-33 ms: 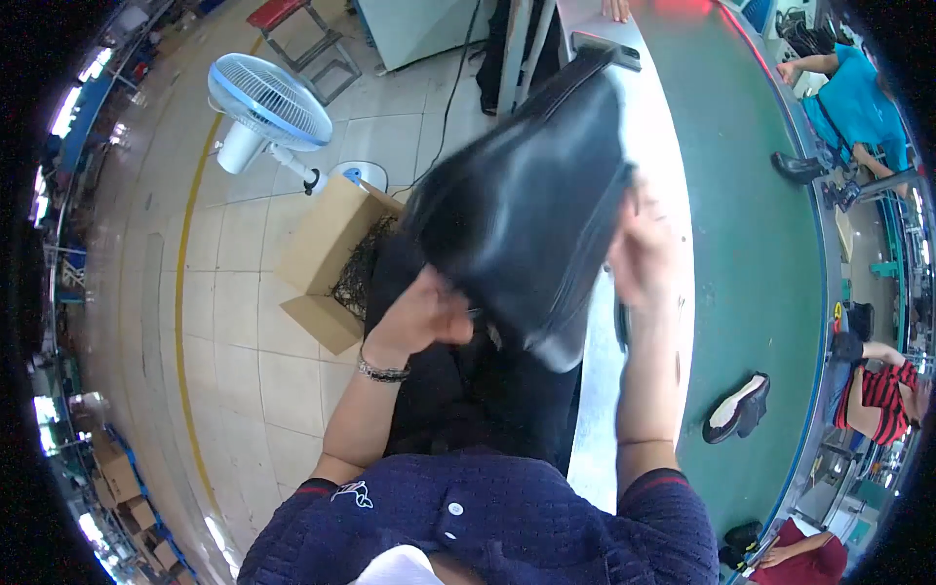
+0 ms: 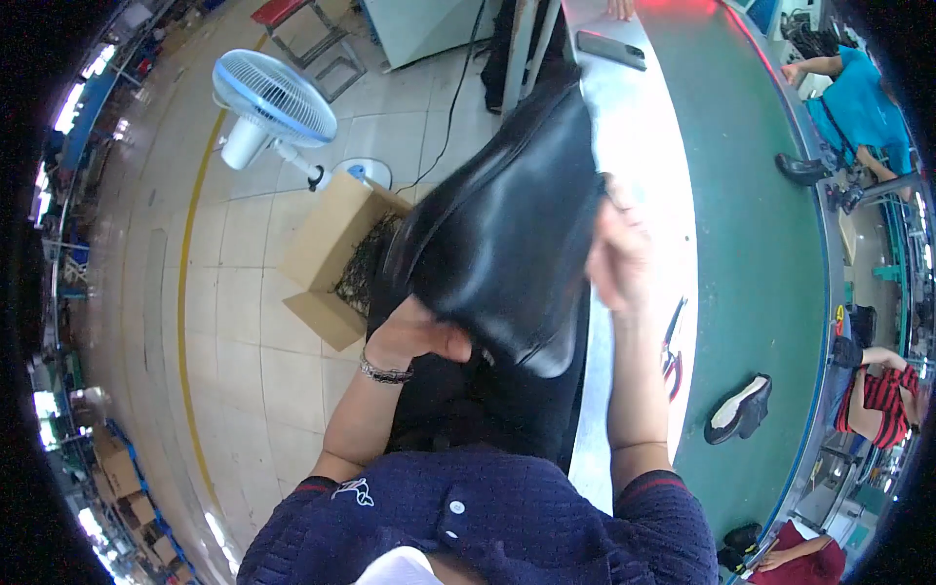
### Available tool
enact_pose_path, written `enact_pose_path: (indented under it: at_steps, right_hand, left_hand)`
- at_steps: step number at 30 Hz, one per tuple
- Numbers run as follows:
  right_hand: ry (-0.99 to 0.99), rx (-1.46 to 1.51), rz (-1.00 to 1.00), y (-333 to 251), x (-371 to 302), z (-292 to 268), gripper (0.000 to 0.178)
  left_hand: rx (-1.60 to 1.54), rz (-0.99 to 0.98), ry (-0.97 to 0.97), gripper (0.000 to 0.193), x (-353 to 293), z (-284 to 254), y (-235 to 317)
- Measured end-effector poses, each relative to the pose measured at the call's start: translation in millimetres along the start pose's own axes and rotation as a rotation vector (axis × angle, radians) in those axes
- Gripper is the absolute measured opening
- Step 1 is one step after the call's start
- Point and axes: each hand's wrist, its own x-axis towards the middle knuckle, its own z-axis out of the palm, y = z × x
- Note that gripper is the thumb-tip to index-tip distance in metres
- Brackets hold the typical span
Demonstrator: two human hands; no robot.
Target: Manually assembling and finishing leather shoes using pliers, hammers, and adhesive in a factory setting.
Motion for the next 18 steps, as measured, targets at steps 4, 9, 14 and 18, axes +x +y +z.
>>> enact_pose_path:
  at_steps: [4,9,14,18]
  right_hand:
    - [-0.061,-0.217,0.263,40,-25,52,0.036]
    - [-0.386,-0.657,0.141,39,-67,69,0.073]
    - [-0.469,-1.151,-0.048,34,-96,86,0.087]
    - [-0.495,-1.016,0.063,16,-92,67,0.076]
  left_hand:
    - [0.757,0.206,0.064,0.119,-26,9,21]
    - [0.571,0.058,0.365,0.121,-67,-9,-19]
    - [0.48,-0.041,0.416,0.121,-76,-12,-31]
    - [0.559,-0.056,0.379,0.121,-72,-6,-26]
